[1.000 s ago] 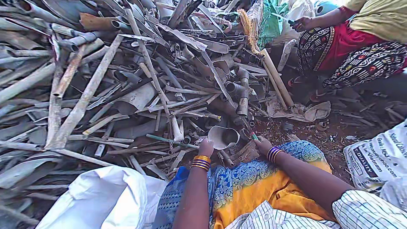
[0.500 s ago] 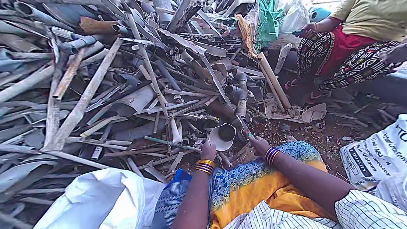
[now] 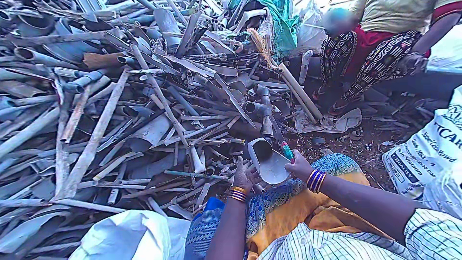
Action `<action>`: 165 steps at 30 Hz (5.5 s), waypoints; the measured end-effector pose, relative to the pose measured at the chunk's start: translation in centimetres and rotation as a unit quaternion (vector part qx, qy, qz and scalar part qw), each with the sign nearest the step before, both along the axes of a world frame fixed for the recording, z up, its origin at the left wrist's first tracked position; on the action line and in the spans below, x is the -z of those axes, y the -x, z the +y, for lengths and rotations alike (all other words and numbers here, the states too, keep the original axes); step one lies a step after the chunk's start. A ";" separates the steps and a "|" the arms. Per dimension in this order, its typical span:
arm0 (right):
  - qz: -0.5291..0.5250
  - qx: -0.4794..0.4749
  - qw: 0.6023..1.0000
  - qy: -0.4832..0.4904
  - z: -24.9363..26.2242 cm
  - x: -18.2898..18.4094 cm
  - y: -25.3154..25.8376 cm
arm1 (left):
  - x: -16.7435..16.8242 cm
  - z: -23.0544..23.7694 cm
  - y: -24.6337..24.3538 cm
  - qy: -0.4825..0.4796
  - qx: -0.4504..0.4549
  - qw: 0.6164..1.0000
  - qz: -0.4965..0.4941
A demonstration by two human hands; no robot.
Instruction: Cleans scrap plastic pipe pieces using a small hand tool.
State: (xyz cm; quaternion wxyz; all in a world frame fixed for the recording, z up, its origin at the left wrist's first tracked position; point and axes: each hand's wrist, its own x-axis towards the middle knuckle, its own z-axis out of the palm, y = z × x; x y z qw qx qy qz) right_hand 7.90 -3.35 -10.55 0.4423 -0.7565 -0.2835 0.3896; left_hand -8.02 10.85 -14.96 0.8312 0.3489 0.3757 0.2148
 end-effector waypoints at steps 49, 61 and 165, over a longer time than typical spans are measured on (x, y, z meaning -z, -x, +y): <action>-0.397 -0.336 0.844 0.133 3.9 -7.6 5.9 | 0.2 2.6 -1.9 -0.117 -0.382 0.882 -0.252; -0.433 -0.204 0.878 -0.017 2.8 -6.3 6.6 | -1.5 1.8 -1.9 -0.087 -0.359 0.899 -0.235; 0.045 0.011 0.996 -0.080 1.8 -0.3 -0.7 | 4.7 8.5 -0.5 -0.469 -0.357 0.794 0.147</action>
